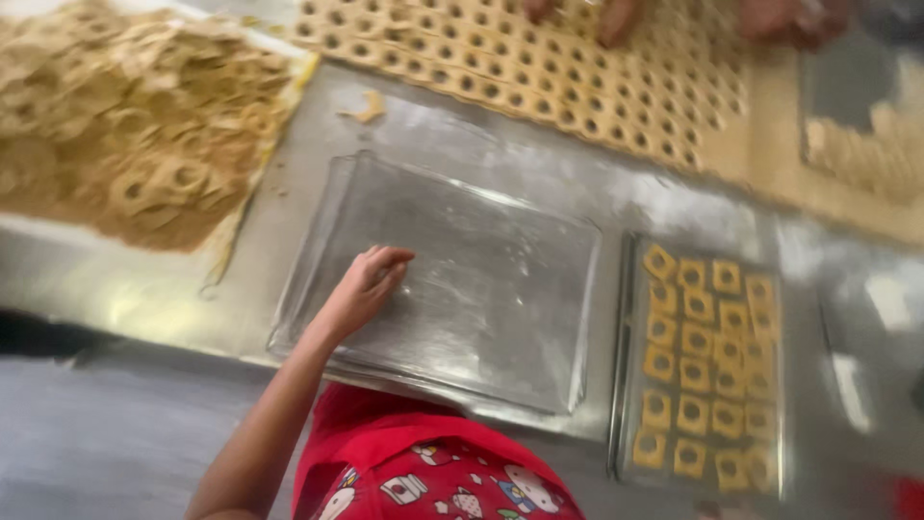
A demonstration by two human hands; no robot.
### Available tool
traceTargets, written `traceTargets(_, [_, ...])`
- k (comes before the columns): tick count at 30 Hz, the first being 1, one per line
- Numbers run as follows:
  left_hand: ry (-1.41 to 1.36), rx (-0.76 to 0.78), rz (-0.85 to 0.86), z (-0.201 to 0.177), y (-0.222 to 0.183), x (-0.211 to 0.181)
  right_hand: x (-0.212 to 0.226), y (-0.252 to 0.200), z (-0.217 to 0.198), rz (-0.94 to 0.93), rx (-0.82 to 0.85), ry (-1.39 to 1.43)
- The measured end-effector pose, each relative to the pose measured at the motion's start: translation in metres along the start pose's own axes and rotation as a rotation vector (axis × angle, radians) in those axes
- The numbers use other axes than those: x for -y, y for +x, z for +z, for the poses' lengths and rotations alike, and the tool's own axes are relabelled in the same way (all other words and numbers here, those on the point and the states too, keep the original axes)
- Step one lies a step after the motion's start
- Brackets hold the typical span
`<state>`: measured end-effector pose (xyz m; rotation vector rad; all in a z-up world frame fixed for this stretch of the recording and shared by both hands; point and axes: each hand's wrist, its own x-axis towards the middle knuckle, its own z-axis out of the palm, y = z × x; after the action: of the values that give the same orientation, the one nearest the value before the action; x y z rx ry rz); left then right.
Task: The person picks up square pieces of dough from a pile, places them onto a metal tray, and arranges them in rows.
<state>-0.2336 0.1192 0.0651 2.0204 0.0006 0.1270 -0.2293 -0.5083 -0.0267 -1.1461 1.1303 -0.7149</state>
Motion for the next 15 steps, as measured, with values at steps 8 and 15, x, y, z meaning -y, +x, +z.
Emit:
traceTargets(8, [0.032,-0.281,-0.049,-0.078,-0.01,0.059,0.01,-0.059,0.111,-0.671,-0.064,-0.249])
traceTargets(15, [0.501,-0.56,-0.124,-0.2,-0.035,0.158,-0.084,-0.387,0.274,-0.569,1.238,-0.309])
